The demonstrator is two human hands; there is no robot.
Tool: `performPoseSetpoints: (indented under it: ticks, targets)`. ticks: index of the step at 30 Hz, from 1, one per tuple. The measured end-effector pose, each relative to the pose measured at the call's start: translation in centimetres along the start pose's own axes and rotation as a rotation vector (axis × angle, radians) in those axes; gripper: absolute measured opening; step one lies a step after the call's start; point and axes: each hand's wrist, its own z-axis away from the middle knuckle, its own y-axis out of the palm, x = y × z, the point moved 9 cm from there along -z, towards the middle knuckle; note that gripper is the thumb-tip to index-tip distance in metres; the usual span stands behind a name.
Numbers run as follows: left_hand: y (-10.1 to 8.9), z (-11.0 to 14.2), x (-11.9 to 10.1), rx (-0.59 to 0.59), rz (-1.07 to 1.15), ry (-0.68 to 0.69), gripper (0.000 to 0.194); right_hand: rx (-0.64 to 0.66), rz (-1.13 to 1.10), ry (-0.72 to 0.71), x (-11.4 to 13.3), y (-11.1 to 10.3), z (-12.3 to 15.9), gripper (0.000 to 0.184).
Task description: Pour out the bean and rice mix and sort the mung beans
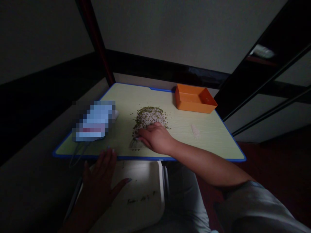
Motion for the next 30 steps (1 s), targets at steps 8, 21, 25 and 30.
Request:
performPoseSetpoints:
  ticks: [8,21,25,30]
  targets:
    - [0.5,0.3,0.6,0.082,0.028,0.027,0.101,0.024,-0.106,-0.032,0.5,0.1,0.4,0.023]
    - [0.2,0.7,0.6,0.125,0.137,0.066,0.08,0.07,-0.181,-0.036,0.5,1.0,0.9,0.023]
    - [0.1,0.7,0.5,0.13,0.159,0.067,0.077,0.08,-0.115,-0.025,0.7,0.9,1.0,0.025]
    - [0.2,0.7,0.6,0.142,0.171,0.055,0.078,0.086,-0.127,-0.012,0.8,1.0,1.1,0.025]
